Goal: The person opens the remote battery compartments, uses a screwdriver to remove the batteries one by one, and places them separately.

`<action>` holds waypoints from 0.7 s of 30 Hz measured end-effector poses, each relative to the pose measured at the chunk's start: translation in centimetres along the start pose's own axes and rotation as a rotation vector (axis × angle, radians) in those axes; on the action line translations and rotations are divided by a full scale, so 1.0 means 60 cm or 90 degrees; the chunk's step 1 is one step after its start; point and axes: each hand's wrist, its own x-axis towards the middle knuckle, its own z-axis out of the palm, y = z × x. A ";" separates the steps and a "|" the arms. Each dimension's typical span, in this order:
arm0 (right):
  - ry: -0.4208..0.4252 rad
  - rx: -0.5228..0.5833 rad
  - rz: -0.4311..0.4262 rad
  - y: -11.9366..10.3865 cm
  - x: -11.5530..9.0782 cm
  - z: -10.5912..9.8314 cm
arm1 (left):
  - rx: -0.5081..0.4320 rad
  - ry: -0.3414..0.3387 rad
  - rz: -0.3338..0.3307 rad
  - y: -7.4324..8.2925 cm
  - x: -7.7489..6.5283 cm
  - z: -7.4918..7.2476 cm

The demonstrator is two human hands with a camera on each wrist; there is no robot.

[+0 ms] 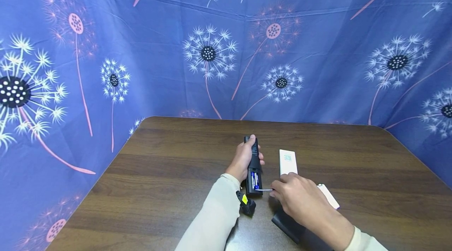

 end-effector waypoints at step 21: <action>0.039 -0.015 -0.025 0.001 -0.005 -0.001 | 0.035 -0.019 0.028 -0.001 -0.001 0.000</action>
